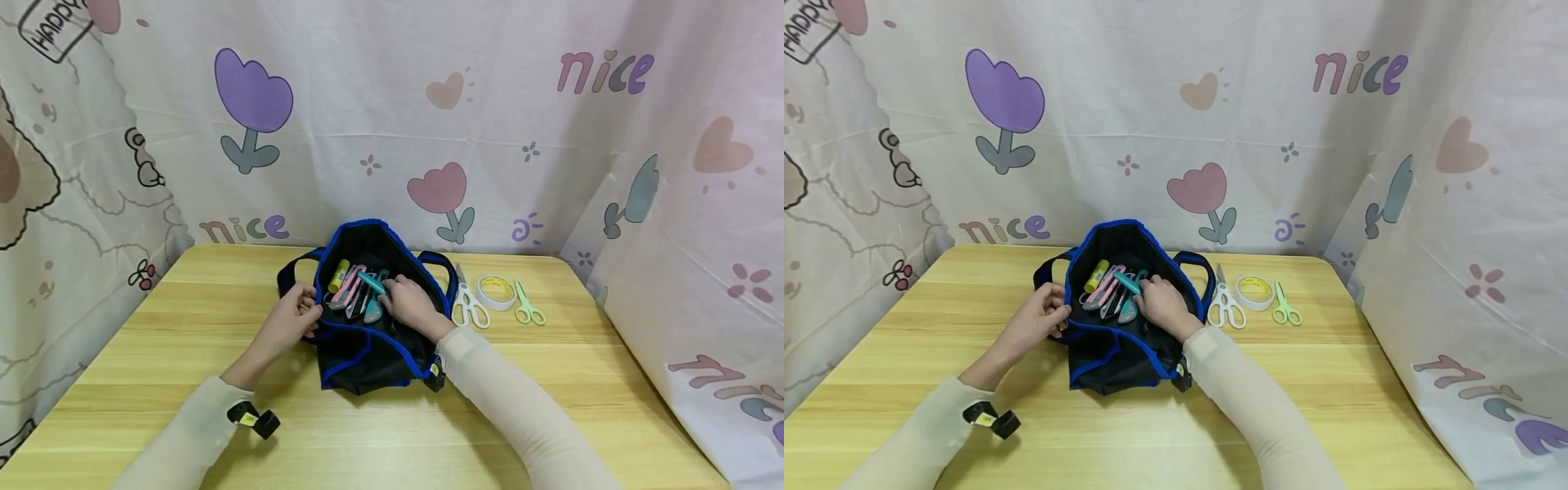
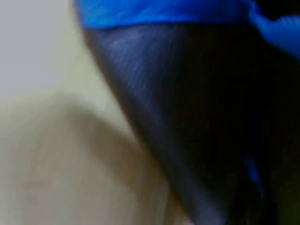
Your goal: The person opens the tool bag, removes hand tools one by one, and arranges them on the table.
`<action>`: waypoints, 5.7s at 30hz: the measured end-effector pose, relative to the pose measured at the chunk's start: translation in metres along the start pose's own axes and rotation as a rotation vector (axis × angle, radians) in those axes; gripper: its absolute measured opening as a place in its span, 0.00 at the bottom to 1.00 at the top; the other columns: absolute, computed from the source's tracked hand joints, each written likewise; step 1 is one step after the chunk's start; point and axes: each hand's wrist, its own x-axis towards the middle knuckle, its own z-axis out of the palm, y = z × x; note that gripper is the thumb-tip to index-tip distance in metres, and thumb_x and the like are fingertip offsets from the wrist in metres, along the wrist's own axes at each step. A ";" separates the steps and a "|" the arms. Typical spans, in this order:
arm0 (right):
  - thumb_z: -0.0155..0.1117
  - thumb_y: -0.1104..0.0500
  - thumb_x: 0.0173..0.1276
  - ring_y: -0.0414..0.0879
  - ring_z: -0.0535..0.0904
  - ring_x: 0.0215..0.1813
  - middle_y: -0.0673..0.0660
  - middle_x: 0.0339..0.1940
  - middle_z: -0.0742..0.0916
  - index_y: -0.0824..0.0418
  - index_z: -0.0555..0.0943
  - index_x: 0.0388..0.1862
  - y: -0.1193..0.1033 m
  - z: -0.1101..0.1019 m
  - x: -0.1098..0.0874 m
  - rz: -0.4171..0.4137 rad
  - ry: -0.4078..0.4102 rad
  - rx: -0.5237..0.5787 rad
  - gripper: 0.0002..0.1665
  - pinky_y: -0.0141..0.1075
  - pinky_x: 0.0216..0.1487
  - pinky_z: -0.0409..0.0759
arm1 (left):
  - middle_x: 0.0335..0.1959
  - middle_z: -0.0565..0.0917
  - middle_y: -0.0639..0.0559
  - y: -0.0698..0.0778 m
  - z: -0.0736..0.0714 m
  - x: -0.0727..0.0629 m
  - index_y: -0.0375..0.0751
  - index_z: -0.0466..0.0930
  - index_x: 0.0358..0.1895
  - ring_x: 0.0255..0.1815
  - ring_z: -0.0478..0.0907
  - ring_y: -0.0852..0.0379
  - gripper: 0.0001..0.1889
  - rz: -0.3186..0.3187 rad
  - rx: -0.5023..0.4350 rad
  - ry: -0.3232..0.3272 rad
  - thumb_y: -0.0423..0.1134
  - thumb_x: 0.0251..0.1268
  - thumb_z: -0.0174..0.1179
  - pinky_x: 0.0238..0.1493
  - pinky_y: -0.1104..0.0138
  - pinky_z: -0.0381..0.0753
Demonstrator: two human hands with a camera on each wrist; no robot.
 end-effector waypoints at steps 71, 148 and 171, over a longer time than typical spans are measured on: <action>0.59 0.50 0.73 0.58 0.82 0.44 0.68 0.48 0.85 0.63 0.76 0.64 0.168 -0.128 -0.065 0.395 0.371 0.441 0.26 0.40 0.41 0.79 | 0.41 0.75 0.39 0.000 -0.004 0.003 0.31 0.68 0.55 0.28 0.78 0.49 0.14 0.003 -0.003 -0.007 0.30 0.70 0.53 0.27 0.62 0.83; 0.60 0.41 0.69 0.61 0.75 0.53 0.68 0.53 0.81 0.67 0.75 0.64 0.285 -0.048 -0.138 0.731 0.302 0.392 0.37 0.51 0.53 0.70 | 0.42 0.75 0.38 -0.003 -0.002 -0.003 0.28 0.67 0.57 0.29 0.78 0.51 0.16 -0.008 0.009 -0.007 0.30 0.70 0.53 0.27 0.63 0.83; 0.57 0.39 0.70 0.58 0.76 0.44 0.67 0.47 0.82 0.68 0.76 0.61 0.282 -0.044 -0.138 0.747 0.314 0.349 0.36 0.47 0.45 0.74 | 0.42 0.74 0.38 -0.005 -0.003 -0.002 0.27 0.67 0.58 0.29 0.78 0.49 0.17 -0.006 0.009 -0.009 0.30 0.70 0.53 0.27 0.62 0.83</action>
